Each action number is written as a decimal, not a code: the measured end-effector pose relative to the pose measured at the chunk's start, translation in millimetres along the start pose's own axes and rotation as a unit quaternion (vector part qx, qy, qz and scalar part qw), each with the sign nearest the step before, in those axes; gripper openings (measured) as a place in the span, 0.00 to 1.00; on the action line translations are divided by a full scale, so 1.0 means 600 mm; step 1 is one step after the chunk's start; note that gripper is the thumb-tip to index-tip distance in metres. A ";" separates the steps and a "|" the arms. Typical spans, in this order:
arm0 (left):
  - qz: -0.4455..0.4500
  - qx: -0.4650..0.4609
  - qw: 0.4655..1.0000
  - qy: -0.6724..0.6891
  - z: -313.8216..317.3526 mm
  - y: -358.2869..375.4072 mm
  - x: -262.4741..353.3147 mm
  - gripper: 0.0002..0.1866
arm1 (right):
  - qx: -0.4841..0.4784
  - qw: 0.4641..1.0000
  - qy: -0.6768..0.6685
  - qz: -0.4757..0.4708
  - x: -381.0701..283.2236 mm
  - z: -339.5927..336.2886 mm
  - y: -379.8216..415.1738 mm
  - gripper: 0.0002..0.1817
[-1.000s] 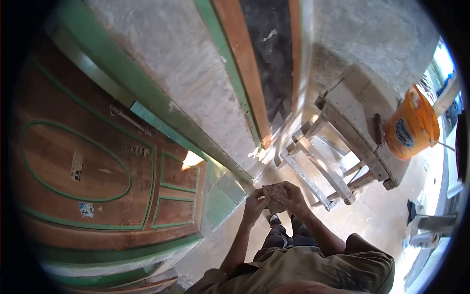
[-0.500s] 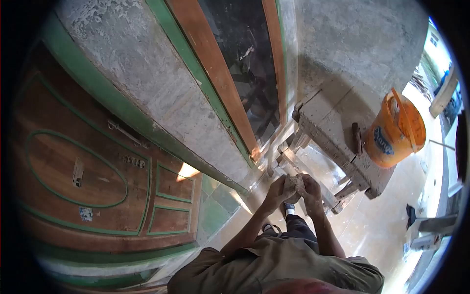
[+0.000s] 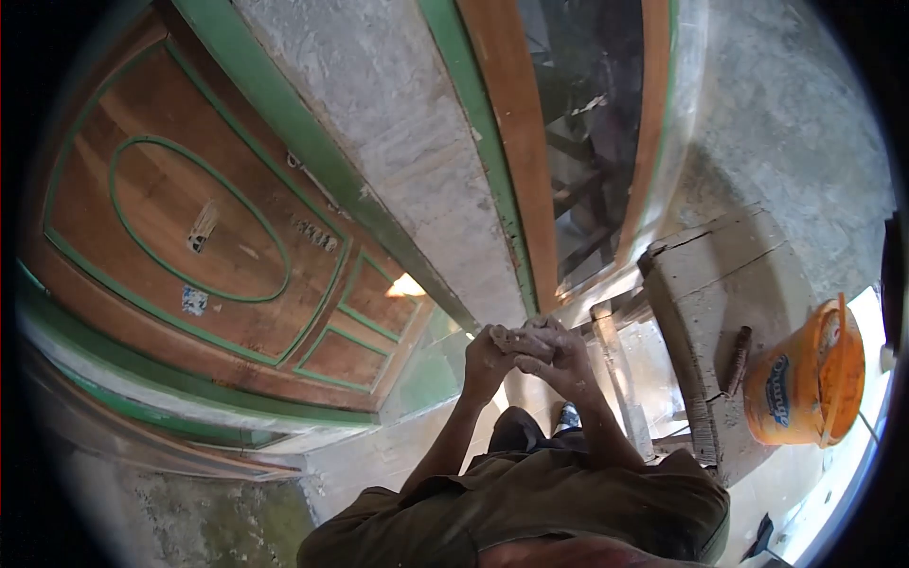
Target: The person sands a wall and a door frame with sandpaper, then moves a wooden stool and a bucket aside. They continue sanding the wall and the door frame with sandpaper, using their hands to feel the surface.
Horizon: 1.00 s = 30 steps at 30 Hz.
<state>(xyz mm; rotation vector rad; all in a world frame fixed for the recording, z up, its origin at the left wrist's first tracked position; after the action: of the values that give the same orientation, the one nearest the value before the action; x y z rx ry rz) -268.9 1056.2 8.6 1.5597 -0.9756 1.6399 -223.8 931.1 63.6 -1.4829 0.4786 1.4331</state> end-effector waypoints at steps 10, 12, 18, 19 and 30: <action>0.464 0.088 0.832 -0.290 -0.156 -0.090 0.318 0.10 | 0.188 0.921 0.199 -0.276 0.032 -0.018 -0.175 0.27; 0.564 0.084 0.724 -0.388 -0.116 -0.102 0.436 0.13 | 0.215 0.912 0.208 -0.281 0.016 -0.022 -0.235 0.29; 0.665 -0.008 0.437 -0.605 -0.048 -0.199 0.588 0.19 | 0.280 0.847 0.319 -0.320 -0.007 -0.002 -0.314 0.35; 0.669 -0.009 0.435 -0.603 -0.041 -0.222 0.585 0.19 | 0.272 0.866 0.295 -0.298 0.001 -0.004 -0.321 0.34; 0.645 -0.208 0.406 -0.613 0.043 -0.308 0.430 0.15 | 0.318 0.896 0.211 -0.226 0.022 -0.088 -0.299 0.27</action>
<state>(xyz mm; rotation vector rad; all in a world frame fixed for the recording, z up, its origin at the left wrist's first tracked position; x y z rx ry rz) -113.7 1118.8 279.3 1.3376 -3.6713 0.1085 -46.1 970.7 107.7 -1.2366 0.7278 0.5008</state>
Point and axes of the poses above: each hand's wrist, its own y-axis away from the middle knuckle, its own z-axis out of the palm, x = y × z, the point moved 8 cm from there along -y, towards the middle knuckle, and after that the axes turned 10 degrees about x, right-handed, at the moved point
